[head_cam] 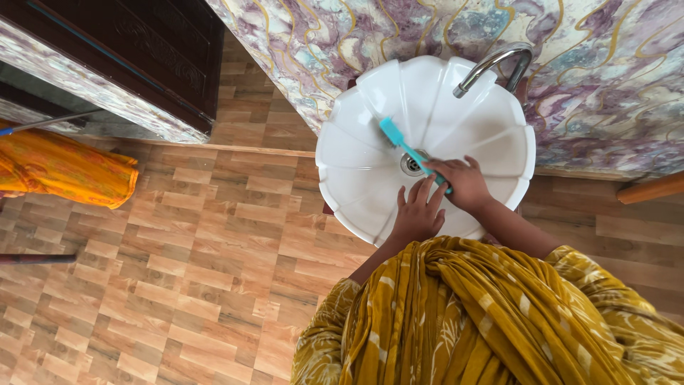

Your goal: The person scrubs the interior of a white pedestal sink using a blue scrub brush. They move the brush in circular motions around the basin and near the drain throughout the clip.

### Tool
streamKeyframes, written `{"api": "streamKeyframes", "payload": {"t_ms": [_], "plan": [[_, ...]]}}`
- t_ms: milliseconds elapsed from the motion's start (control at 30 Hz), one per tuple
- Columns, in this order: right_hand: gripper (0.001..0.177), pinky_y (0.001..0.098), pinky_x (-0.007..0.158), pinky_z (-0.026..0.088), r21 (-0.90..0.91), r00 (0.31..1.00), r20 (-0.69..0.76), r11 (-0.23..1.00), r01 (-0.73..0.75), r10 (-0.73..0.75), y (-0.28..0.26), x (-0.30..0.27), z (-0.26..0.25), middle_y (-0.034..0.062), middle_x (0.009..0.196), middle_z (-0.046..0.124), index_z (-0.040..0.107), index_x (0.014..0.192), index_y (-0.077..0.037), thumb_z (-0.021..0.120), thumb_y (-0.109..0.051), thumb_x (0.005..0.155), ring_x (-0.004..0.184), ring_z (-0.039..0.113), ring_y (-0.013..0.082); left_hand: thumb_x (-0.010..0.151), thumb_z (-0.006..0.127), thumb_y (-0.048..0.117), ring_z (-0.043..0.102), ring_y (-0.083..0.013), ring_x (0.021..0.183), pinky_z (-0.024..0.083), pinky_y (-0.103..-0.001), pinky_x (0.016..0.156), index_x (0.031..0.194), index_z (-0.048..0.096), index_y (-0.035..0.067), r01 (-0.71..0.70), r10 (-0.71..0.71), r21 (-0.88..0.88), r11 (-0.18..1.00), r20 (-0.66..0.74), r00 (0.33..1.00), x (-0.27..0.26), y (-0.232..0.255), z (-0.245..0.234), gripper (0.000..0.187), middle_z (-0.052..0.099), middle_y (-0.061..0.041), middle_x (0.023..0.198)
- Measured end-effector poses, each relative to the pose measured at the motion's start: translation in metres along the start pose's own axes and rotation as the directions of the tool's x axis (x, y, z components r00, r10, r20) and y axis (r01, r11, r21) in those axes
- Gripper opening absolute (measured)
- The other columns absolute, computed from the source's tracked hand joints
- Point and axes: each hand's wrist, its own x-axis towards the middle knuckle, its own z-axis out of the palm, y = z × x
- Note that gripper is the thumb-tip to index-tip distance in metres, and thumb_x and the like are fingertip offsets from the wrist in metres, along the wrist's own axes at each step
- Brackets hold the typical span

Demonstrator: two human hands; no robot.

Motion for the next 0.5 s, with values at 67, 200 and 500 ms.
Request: {"api": "streamKeyframes", "payload": {"t_ms": [67,200,500], "plan": [[0.066,0.0580,0.106,0.038,0.039,0.999,-0.036,0.999,0.017,-0.016,0.001,0.002,0.000,0.0037,0.132,0.071,0.056,0.141,-0.025,0.069,-0.009,0.078,0.117,0.065,0.0267,0.085,0.068,0.027,0.039,-0.0332,0.145,0.028,-0.073,0.109,0.147,0.049,0.014,-0.008,0.008,-0.011,1.000,-0.007,1.000,0.000,0.000,0.001,0.066,0.037,-0.016,0.159],[0.065,0.0596,0.111,0.038,0.013,0.998,0.061,1.000,0.009,-0.010,0.002,0.002,0.002,0.0030,0.131,0.068,0.056,0.145,-0.026,0.070,-0.013,0.082,0.121,0.063,0.0241,0.088,0.068,0.028,0.038,-0.0320,0.147,0.029,-0.073,0.114,0.145,0.049,0.018,0.009,-0.009,-0.001,1.000,0.017,1.000,-0.001,-0.002,0.004,0.061,0.037,-0.013,0.158],[0.065,0.0613,0.111,0.036,0.014,0.999,0.046,1.000,-0.007,0.006,0.009,0.001,0.010,0.0023,0.133,0.069,0.058,0.143,-0.026,0.070,-0.011,0.081,0.122,0.063,0.0239,0.088,0.069,0.030,0.039,-0.0318,0.148,0.030,-0.073,0.115,0.145,0.049,0.020,0.012,-0.012,0.010,1.000,-0.003,1.000,-0.002,-0.003,0.009,0.061,0.037,-0.012,0.158]]}}
